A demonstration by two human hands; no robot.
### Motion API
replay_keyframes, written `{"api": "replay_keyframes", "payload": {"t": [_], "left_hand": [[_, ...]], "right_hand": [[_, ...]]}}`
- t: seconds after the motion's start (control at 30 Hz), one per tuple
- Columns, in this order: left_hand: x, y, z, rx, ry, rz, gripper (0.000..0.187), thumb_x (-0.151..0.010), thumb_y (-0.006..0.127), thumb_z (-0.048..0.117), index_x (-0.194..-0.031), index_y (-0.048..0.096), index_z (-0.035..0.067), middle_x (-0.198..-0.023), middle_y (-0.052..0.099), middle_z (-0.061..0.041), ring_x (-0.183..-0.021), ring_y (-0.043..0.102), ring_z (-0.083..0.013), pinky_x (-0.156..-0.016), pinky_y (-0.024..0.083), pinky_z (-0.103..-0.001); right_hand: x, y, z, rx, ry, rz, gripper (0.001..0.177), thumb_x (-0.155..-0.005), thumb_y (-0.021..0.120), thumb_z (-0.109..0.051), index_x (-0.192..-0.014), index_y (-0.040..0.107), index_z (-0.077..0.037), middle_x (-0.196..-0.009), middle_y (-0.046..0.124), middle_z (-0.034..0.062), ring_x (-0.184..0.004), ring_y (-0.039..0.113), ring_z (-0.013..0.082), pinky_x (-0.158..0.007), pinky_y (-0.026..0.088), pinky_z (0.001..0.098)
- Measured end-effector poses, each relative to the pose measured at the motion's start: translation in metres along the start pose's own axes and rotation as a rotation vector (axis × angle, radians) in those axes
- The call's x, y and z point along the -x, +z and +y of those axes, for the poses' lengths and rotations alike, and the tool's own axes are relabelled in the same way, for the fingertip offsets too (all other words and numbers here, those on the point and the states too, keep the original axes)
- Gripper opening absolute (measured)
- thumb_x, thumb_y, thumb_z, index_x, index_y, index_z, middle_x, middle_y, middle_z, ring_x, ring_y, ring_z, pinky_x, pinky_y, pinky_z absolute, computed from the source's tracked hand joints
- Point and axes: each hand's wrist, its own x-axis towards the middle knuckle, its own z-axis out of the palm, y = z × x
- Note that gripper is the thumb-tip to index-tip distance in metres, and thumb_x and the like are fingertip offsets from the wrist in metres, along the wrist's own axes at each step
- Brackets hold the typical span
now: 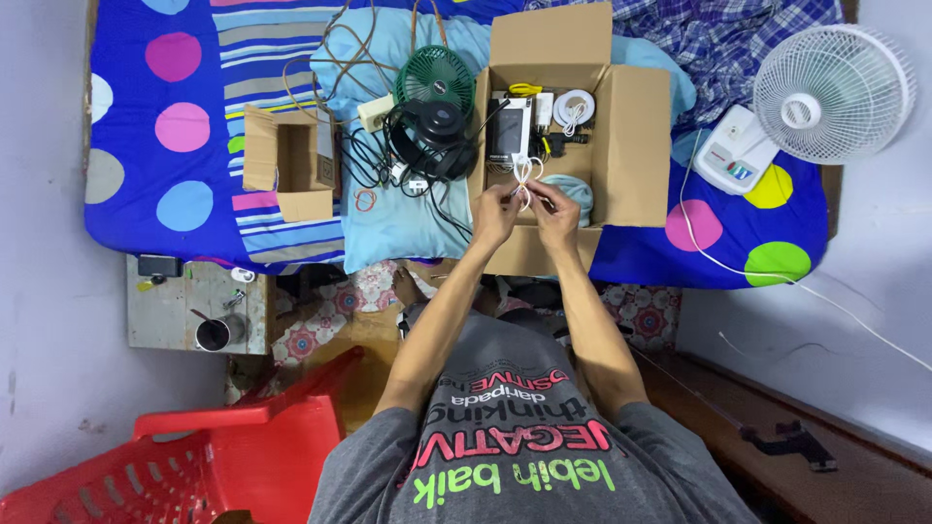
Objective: The person sorts through a cardboard box containing various electronic accessories and small appliances. They pick up items such as power adapters, cables, a small fan, and a pair of scissors, inspecting them briefly before placing them back into the box or onto the bed surface.
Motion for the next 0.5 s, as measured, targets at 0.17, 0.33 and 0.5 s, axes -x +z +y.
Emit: {"api": "replay_keyframes", "payload": {"t": [0.17,0.33,0.5], "left_hand": [[0.002,0.008,0.004,-0.165,0.058,0.062,0.024,-0.096,0.081,0.017,-0.118,0.083,0.008,-0.092,0.074,-0.02,-0.082,0.077,-0.0335,-0.074,0.058,-0.045],[0.002,0.001,0.015,-0.049,-0.039,0.064,0.032,-0.088,0.084,0.018,-0.118,0.082,0.008,-0.087,0.075,-0.019,-0.075,0.077,-0.0296,-0.069,0.058,-0.044],[-0.014,-0.022,-0.022,0.015,-0.06,-0.134,0.026,-0.092,0.077,0.016,-0.116,0.082,0.007,-0.092,0.082,-0.017,-0.081,0.082,-0.0257,-0.075,0.063,-0.039]], "right_hand": [[-0.004,0.006,0.014,0.024,0.048,0.038,0.025,-0.095,0.079,0.005,-0.119,0.082,0.001,-0.112,0.083,0.0104,-0.101,0.076,0.0142,-0.09,0.061,0.0278],[-0.015,-0.004,0.034,0.162,0.009,-0.081,0.013,-0.099,0.076,0.006,-0.111,0.073,0.003,-0.106,0.078,0.0063,-0.1,0.072,0.0125,-0.091,0.058,0.0279],[-0.03,-0.02,0.054,-0.144,0.235,-0.368,0.009,-0.106,0.07,0.0,-0.113,0.064,-0.002,-0.107,0.072,0.003,-0.1,0.067,0.012,-0.09,0.056,0.028]]}}
